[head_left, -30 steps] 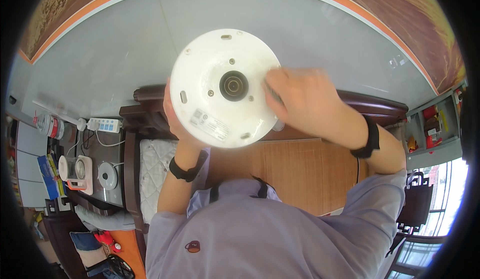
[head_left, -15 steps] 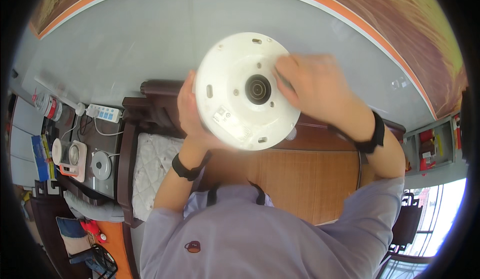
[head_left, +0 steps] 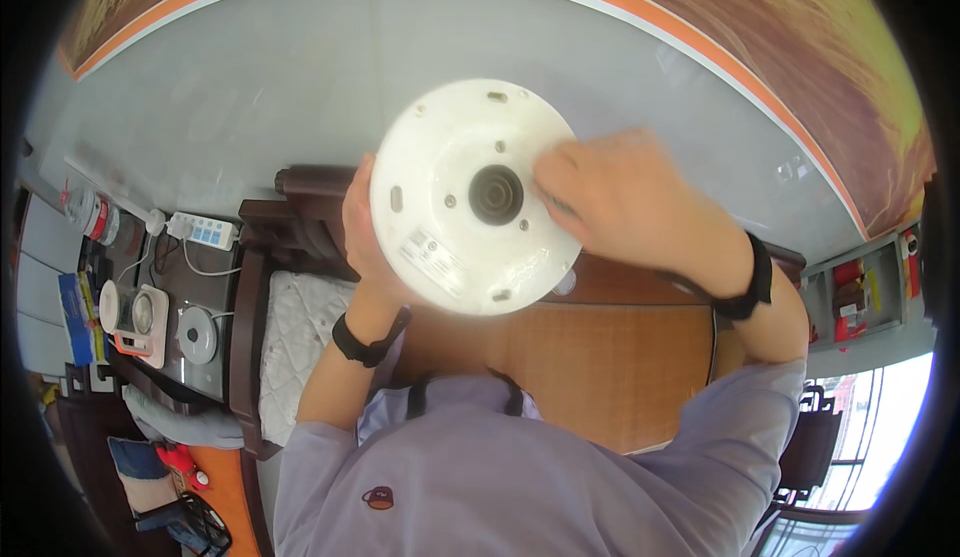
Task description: The person wipes the exterior and base of a white kettle with a cloth and then wipes the top rail of a wooden bed frame.
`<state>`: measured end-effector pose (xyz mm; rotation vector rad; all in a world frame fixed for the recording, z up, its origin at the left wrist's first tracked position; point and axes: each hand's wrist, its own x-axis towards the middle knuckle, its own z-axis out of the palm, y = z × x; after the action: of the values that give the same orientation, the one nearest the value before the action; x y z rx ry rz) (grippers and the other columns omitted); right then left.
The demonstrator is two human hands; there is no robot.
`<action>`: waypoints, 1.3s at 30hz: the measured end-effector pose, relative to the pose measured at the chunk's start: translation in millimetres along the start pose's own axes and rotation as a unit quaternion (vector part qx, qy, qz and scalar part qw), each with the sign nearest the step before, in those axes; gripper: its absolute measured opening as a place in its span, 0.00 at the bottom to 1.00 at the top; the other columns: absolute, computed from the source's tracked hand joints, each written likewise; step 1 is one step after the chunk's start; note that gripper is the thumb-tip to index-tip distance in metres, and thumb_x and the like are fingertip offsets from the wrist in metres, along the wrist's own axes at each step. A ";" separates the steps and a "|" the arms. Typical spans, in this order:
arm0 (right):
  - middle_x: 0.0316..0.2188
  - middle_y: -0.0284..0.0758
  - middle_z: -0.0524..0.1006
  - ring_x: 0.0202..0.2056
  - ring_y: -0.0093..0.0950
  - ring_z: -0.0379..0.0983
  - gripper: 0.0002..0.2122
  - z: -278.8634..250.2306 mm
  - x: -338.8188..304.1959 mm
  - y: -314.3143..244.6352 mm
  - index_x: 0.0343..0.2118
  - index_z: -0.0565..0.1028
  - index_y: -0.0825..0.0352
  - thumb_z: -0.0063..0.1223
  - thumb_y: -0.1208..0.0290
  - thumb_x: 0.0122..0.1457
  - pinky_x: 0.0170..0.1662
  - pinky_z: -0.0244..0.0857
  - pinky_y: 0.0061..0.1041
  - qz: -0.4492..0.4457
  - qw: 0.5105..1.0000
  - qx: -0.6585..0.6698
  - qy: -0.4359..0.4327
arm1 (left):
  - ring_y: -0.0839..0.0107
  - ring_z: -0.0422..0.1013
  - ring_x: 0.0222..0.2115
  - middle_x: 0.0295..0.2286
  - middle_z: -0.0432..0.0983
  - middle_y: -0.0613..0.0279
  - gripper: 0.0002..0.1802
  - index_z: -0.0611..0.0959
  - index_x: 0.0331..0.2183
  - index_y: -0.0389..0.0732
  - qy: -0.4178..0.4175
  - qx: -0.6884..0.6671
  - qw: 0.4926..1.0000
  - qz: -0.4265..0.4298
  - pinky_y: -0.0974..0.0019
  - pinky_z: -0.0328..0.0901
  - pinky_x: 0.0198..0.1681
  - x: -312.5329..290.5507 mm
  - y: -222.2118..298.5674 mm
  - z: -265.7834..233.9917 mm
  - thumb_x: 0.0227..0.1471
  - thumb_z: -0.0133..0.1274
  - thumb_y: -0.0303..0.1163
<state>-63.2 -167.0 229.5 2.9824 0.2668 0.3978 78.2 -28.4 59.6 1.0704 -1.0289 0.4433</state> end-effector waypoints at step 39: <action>0.16 0.36 0.67 0.18 0.37 0.65 0.06 -1.2 -5.8 9.8 0.22 0.66 0.66 0.52 0.73 0.47 0.21 0.58 0.32 -0.029 0.998 0.040 0.031 | 0.61 0.70 0.42 0.46 0.66 0.44 0.27 0.60 0.51 0.30 0.064 -0.378 0.841 -0.382 0.62 0.70 0.41 -19.4 -20.1 -18.3 0.55 0.39 0.39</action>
<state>-67.5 -177.5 230.6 3.0347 0.3829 0.4838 92.1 -18.2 31.0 0.6245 -0.4897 -0.5186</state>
